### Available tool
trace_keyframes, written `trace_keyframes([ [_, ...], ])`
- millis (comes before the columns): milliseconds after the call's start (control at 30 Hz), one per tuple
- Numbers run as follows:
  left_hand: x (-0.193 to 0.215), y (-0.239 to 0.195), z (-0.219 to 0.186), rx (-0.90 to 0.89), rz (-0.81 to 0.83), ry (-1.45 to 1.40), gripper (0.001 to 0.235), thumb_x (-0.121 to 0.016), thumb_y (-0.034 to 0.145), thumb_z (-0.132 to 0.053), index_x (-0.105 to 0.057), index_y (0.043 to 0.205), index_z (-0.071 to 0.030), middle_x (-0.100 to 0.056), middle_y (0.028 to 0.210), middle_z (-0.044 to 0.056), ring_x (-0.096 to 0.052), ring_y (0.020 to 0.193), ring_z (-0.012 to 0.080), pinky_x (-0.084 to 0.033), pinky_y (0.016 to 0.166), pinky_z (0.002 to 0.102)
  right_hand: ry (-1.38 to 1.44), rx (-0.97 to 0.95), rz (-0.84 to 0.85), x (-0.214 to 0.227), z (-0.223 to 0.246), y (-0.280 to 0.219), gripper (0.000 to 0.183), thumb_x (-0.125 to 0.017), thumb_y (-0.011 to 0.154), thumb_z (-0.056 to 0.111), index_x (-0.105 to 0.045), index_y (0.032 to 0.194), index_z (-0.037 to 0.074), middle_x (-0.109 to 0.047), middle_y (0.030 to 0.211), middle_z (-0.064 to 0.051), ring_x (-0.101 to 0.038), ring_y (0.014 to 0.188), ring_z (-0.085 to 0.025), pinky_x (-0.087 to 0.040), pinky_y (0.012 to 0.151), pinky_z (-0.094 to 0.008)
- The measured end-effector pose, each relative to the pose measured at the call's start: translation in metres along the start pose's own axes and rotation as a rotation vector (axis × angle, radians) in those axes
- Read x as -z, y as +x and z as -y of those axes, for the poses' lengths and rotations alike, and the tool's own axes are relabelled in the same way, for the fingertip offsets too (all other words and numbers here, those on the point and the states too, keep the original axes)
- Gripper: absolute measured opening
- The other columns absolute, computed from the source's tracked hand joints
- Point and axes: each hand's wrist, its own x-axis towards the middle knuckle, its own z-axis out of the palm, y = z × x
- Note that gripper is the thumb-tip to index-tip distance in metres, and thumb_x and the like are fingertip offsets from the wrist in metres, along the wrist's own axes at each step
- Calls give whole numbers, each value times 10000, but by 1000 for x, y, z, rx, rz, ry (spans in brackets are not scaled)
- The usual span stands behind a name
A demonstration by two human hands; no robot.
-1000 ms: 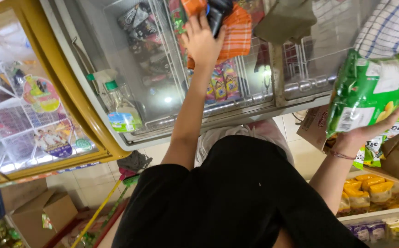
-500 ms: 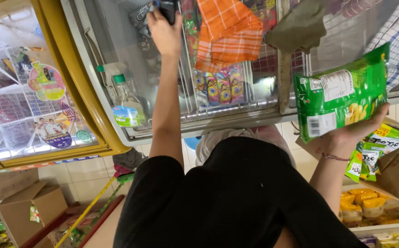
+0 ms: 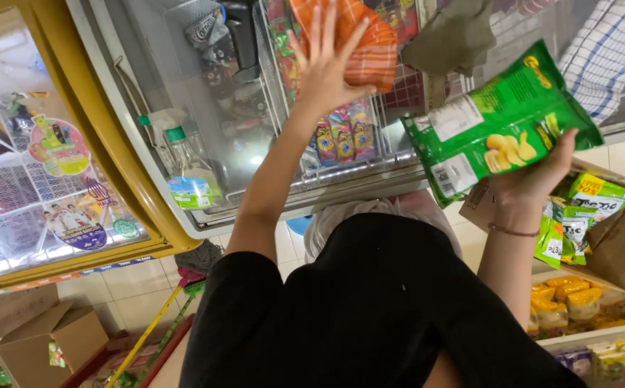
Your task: The person wipes down several bags of snacks using a cloth and a handheld scanner.
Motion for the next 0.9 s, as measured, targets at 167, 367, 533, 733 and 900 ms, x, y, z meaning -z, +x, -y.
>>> trace_keyframes([
  [167,-161,26,80,-78,-336,8,630,-785,880,-410,-604,1467,-269,-381,1610,133,-256,1505,360,-105,1186,686,-70,72,34,7,-12,-2,582,-500,1134,475,-488,1547,65,-561,1517,-94,-545,1374,-251,-444,1207,-409],
  [367,-48,-29,-44,-166,-236,-1011,560,-677,858,-415,-626,1386,-237,-599,1442,151,-505,1361,370,-395,1163,594,-380,253,26,-43,-30,-19,495,-488,1152,369,-383,1567,120,-469,1580,-54,-482,1438,-233,-426,1238,-432],
  [533,19,-72,-126,-524,-435,-463,754,-742,778,-536,-566,1442,-224,-289,1626,187,-191,1556,424,-143,1228,735,-658,103,245,39,-94,-33,580,-478,1130,327,-238,1609,104,-347,1646,-83,-378,1500,-244,-361,1241,-422],
  [733,7,-85,-134,-323,-407,-350,575,-520,1028,-519,-536,1544,-267,-354,1693,55,-230,1611,356,-119,1302,605,-447,61,-1,-22,-62,-36,561,-354,1165,412,-274,1617,90,-450,1604,-98,-484,1467,-247,-438,1232,-418],
  [900,-13,-90,-118,-733,-491,-272,660,-385,1056,-676,-544,1532,-248,-385,1643,72,-257,1575,382,-79,1276,673,-171,193,195,-64,-5,-41,670,-435,1164,487,-255,1687,109,-423,1638,-83,-448,1516,-224,-386,1313,-399],
])
